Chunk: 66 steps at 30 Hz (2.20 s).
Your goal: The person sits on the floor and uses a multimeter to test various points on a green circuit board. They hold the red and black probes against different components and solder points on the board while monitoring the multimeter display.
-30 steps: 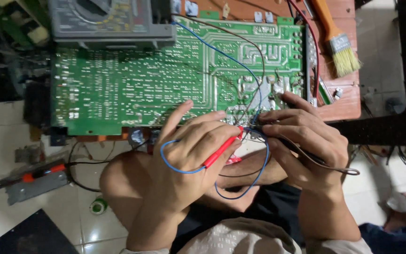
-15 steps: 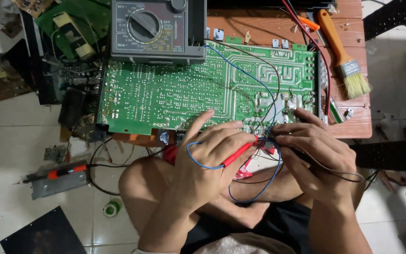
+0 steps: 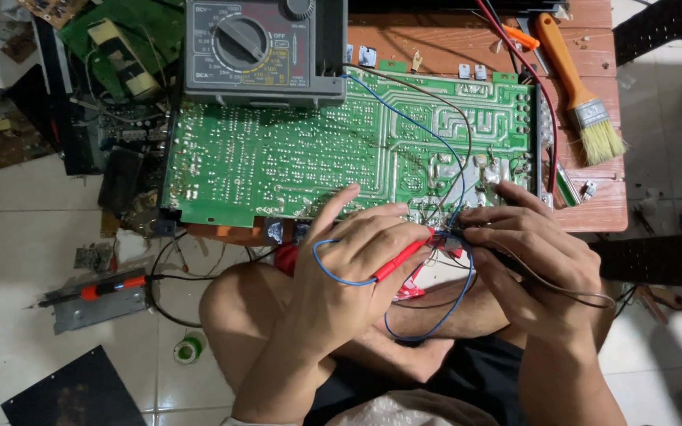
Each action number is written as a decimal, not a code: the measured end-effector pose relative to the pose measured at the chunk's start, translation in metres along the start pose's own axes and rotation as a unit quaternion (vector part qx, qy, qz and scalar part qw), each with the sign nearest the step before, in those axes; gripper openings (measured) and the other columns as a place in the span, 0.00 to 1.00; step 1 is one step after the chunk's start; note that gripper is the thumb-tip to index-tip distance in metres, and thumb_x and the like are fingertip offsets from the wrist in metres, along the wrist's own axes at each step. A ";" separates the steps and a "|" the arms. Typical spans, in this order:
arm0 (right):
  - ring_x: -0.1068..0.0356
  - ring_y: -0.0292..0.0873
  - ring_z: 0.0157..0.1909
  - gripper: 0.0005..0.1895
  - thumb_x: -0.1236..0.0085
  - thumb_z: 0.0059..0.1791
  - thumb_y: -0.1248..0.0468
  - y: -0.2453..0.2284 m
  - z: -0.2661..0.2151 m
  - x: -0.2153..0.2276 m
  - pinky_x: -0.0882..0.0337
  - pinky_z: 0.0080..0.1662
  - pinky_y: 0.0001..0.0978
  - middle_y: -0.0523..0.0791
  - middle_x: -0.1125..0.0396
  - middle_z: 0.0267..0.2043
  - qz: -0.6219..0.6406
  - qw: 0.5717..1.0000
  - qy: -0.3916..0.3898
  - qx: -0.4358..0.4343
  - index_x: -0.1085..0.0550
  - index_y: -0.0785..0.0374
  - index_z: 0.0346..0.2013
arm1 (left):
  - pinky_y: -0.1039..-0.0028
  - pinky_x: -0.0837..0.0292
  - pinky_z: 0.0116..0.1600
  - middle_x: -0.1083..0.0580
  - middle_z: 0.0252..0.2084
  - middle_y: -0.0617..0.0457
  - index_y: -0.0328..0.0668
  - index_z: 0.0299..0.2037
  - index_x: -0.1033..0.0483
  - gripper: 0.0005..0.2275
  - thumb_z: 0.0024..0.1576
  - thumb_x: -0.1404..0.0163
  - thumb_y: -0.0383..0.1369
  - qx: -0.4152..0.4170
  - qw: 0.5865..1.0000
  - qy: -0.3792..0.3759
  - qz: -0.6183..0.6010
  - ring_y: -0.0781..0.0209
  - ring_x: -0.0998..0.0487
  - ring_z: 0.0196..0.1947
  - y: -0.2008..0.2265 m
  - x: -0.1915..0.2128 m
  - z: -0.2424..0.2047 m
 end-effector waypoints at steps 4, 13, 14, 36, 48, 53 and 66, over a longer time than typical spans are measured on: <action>0.23 0.52 0.46 0.05 0.46 0.50 0.72 0.005 -0.004 0.002 0.32 0.69 0.59 0.57 0.27 0.39 0.005 1.000 -0.003 -0.001 0.26 0.73 0.36 | 0.49 0.35 0.68 0.19 0.44 0.53 0.40 0.44 0.22 0.07 0.60 0.38 0.28 -0.006 1.000 -0.005 -0.006 0.53 0.17 0.51 0.003 -0.001 0.001; 0.24 0.54 0.44 0.12 0.55 0.53 0.67 0.008 -0.002 0.001 0.32 0.68 0.59 0.59 0.27 0.40 0.019 1.000 0.002 0.007 0.26 0.75 0.37 | 0.49 0.35 0.67 0.19 0.42 0.53 0.41 0.42 0.21 0.05 0.59 0.38 0.28 -0.012 1.000 -0.006 -0.005 0.53 0.17 0.50 0.003 -0.002 0.002; 0.24 0.54 0.44 0.12 0.54 0.53 0.67 0.007 -0.001 0.001 0.32 0.67 0.58 0.59 0.27 0.40 0.020 1.000 -0.001 0.010 0.26 0.75 0.37 | 0.49 0.35 0.66 0.19 0.42 0.53 0.41 0.42 0.20 0.05 0.60 0.38 0.27 -0.012 1.000 -0.004 0.000 0.52 0.17 0.50 0.003 -0.002 0.002; 0.24 0.52 0.45 0.11 0.52 0.52 0.67 0.007 -0.002 0.001 0.33 0.67 0.58 0.57 0.27 0.40 0.016 1.000 -0.010 0.005 0.25 0.73 0.38 | 0.49 0.37 0.68 0.19 0.42 0.54 0.41 0.42 0.20 0.04 0.60 0.39 0.27 -0.002 1.000 -0.008 0.011 0.53 0.18 0.50 0.003 -0.001 0.003; 0.24 0.51 0.45 0.10 0.51 0.52 0.67 0.012 -0.006 0.001 0.33 0.68 0.57 0.56 0.27 0.39 0.007 1.000 -0.004 -0.004 0.24 0.72 0.38 | 0.49 0.36 0.68 0.19 0.43 0.53 0.41 0.44 0.21 0.06 0.60 0.39 0.27 -0.002 1.000 -0.003 0.000 0.51 0.17 0.50 0.004 -0.001 0.002; 0.24 0.51 0.45 0.11 0.52 0.52 0.66 0.013 -0.006 0.000 0.33 0.68 0.57 0.55 0.27 0.39 0.007 1.000 -0.006 0.000 0.24 0.72 0.38 | 0.48 0.37 0.68 0.19 0.43 0.54 0.42 0.44 0.20 0.06 0.59 0.38 0.27 -0.004 1.000 -0.010 0.002 0.51 0.17 0.51 0.003 -0.002 0.002; 0.23 0.51 0.45 0.08 0.50 0.51 0.69 0.007 -0.001 0.000 0.34 0.68 0.56 0.57 0.27 0.39 0.006 1.000 -0.002 0.012 0.24 0.73 0.36 | 0.48 0.37 0.68 0.19 0.44 0.53 0.41 0.45 0.21 0.06 0.60 0.40 0.26 -0.006 1.000 -0.015 0.006 0.51 0.18 0.52 0.004 -0.002 0.002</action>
Point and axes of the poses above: each hand's wrist, its own z-axis towards the middle knuckle, its own x-axis out of the back of the hand, y = z × x, the point moved 9 cm from there along z, towards the middle knuckle
